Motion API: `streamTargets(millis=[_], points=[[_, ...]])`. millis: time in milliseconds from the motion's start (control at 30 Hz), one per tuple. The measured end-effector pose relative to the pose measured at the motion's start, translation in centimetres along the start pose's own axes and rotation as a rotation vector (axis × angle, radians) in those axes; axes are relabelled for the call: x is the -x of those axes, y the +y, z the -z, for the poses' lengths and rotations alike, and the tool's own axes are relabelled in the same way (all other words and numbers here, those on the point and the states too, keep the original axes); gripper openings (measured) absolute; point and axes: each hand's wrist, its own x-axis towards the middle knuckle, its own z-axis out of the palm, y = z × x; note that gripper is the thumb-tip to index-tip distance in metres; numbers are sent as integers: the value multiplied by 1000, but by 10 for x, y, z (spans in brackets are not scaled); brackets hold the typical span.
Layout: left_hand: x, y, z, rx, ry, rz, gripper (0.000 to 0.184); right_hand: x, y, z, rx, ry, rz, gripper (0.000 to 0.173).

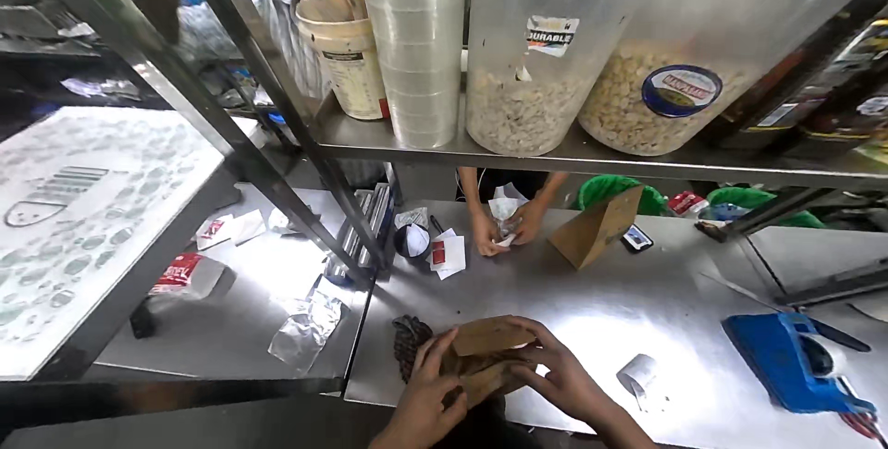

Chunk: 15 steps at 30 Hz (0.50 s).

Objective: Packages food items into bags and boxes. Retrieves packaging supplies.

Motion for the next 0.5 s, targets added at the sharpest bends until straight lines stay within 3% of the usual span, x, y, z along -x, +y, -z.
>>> streamTargets(millis=[200, 367, 500], points=[[-10, 0, -8, -15, 69, -46, 25, -7, 2, -6, 70, -22, 110, 19], [-15, -8, 8, -6, 36, -133, 14, 13, 1, -19, 39, 93, 89, 17], [-15, -9, 3, -25, 55, -85, 24, 20, -2, -33, 16, 245, 87, 17]])
